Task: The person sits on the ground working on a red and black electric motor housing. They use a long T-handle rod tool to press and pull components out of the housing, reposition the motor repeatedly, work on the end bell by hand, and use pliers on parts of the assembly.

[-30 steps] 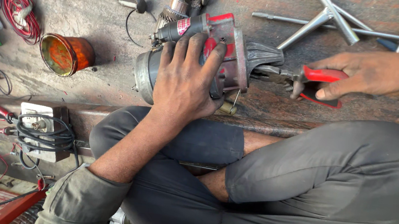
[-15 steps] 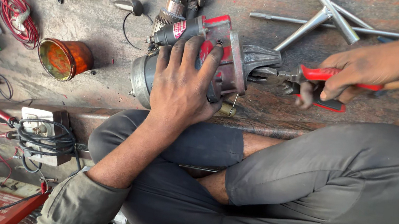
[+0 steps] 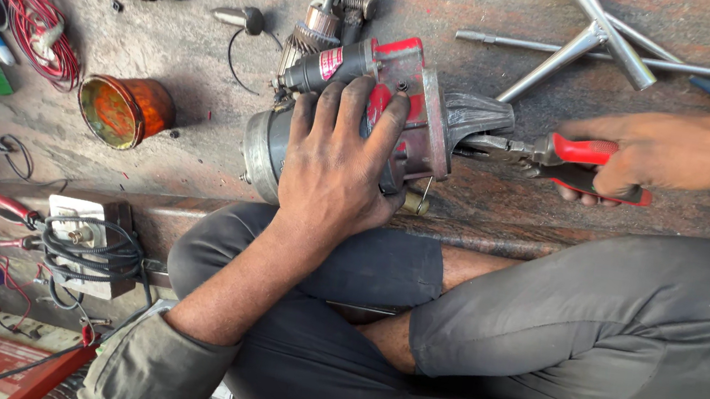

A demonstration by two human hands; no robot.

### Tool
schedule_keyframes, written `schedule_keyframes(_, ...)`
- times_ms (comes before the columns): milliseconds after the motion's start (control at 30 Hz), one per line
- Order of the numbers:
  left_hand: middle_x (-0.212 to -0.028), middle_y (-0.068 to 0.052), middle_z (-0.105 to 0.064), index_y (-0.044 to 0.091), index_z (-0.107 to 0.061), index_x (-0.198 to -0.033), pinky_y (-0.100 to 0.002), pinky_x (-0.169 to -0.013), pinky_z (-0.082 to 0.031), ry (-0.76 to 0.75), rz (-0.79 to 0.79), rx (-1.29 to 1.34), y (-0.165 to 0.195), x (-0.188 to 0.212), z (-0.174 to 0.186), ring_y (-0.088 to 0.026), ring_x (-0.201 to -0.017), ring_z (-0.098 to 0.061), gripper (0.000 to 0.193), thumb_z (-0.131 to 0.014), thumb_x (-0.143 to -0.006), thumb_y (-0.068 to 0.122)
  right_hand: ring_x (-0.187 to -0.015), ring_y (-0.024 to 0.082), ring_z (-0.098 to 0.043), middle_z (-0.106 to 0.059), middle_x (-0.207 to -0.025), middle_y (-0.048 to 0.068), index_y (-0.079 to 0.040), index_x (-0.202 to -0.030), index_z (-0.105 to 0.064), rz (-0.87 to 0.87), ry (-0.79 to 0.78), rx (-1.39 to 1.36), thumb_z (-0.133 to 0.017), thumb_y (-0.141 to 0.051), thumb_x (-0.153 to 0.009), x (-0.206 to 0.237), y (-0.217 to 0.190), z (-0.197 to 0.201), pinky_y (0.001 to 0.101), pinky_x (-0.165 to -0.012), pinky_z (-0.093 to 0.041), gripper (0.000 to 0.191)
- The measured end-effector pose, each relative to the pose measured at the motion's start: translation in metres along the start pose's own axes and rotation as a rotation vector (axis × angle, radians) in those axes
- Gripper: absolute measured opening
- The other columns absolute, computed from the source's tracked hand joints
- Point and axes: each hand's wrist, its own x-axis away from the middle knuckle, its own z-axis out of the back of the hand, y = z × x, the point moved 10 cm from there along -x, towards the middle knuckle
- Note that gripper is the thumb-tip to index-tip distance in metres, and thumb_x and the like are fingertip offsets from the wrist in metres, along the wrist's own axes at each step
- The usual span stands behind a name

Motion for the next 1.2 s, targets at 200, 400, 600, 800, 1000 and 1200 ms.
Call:
schedule_keyframes(200, -0.137, -0.021, -0.052, 0.013, -0.057, -0.14, -0.066, -0.106, -0.042, -0.023, 0.017, -0.002, -0.001, 0.0, -0.002, -0.043, -0.127, -0.053, 0.08, -0.083, -0.066, 0.032, -0.085, 0.025, -0.06, -0.066, -0.1, 0.015, -0.005, -0.128, -0.059, 0.087, -0.113, -0.092, -0.067, -0.021, -0.083, -0.006, -0.002, -0.015, 0.042, -0.074, -0.053, 0.048)
schedule_keyframes(400, -0.138, -0.021, -0.053, 0.014, -0.059, -0.139, -0.066, -0.106, -0.042, 0.003, 0.005, -0.025, -0.002, 0.001, -0.003, -0.042, -0.127, -0.054, 0.072, -0.08, -0.073, 0.032, -0.092, 0.026, -0.062, -0.06, -0.105, 0.015, -0.008, -0.124, -0.062, 0.009, 0.075, 0.231, -0.07, -0.023, -0.083, 0.008, -0.006, -0.001, 0.04, -0.079, -0.055, 0.044)
schedule_keyframes(600, -0.138, -0.021, -0.053, 0.014, -0.06, -0.139, -0.065, -0.108, -0.042, 0.004, -0.02, -0.018, -0.001, 0.002, -0.002, -0.041, -0.126, -0.054, 0.068, -0.078, -0.075, 0.031, -0.094, 0.03, -0.068, -0.067, -0.109, 0.016, -0.012, -0.146, -0.053, 0.099, 0.379, 0.395, -0.069, -0.019, -0.078, 0.032, -0.031, 0.004, 0.0422, -0.083, -0.057, 0.07)
schedule_keyframes(800, -0.138, -0.021, -0.053, 0.013, -0.059, -0.139, -0.062, -0.108, -0.041, 0.025, -0.02, -0.016, -0.002, 0.005, 0.0, -0.042, -0.125, -0.054, 0.073, -0.079, -0.071, 0.03, -0.097, 0.03, -0.072, -0.069, -0.111, 0.012, -0.014, -0.134, -0.058, 0.186, 0.828, 0.976, -0.075, -0.022, -0.073, 0.045, 0.008, 0.028, 0.0429, -0.084, -0.058, 0.064)
schedule_keyframes(1000, -0.134, -0.025, -0.053, 0.008, -0.056, -0.138, -0.063, -0.105, -0.041, 0.026, -0.041, 0.005, -0.002, 0.012, -0.002, -0.045, -0.123, -0.054, 0.088, -0.083, -0.058, 0.032, -0.108, 0.032, -0.067, -0.066, -0.118, 0.01, -0.016, -0.131, -0.059, 0.06, 0.971, 0.895, -0.081, -0.028, -0.069, 0.066, 0.12, 0.046, 0.0433, -0.093, -0.054, 0.067)
schedule_keyframes(1200, -0.137, -0.026, -0.052, 0.012, -0.056, -0.137, -0.065, -0.107, -0.038, 0.169, -0.029, -0.006, -0.003, 0.026, 0.003, -0.046, -0.127, -0.052, 0.094, -0.087, -0.052, 0.034, -0.121, 0.031, -0.065, -0.063, -0.133, 0.008, -0.02, -0.138, -0.053, 0.041, 0.745, 0.875, -0.086, -0.034, -0.066, 0.052, 0.063, 0.045, 0.0429, -0.101, -0.056, 0.081)
